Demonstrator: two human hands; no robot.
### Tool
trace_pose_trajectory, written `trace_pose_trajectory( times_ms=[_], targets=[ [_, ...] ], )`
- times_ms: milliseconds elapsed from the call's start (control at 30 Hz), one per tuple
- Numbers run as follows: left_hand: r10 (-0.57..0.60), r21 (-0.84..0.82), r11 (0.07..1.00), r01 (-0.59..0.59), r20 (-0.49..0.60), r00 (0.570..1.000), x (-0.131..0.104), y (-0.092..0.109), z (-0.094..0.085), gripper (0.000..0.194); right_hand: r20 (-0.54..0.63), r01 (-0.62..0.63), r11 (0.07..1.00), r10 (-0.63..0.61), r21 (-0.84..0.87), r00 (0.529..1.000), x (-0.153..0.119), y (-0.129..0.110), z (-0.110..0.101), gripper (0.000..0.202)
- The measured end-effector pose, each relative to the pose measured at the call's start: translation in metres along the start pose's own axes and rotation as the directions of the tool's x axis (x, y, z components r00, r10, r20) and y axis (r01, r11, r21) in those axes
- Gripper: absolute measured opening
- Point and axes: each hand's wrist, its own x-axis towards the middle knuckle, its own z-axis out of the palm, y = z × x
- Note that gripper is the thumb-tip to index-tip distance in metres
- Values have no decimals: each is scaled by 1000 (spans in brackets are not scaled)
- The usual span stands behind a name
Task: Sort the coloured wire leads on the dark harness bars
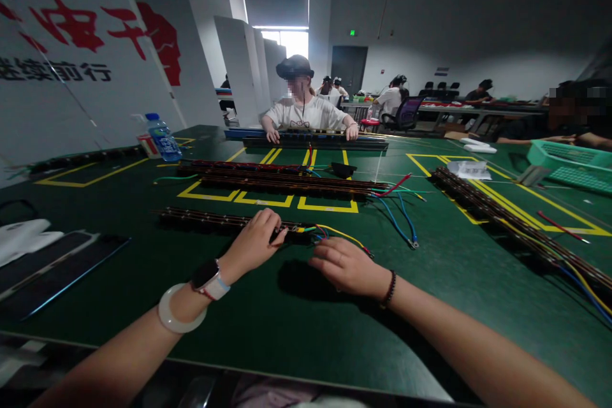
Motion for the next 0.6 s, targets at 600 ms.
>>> trace_pose_trajectory(
  times_ms=[600],
  targets=[
    [350,391,878,-276,-132,927,24,-85,37,65,374,-449,710,683,-543,627,-2,29,31,33]
  ],
)
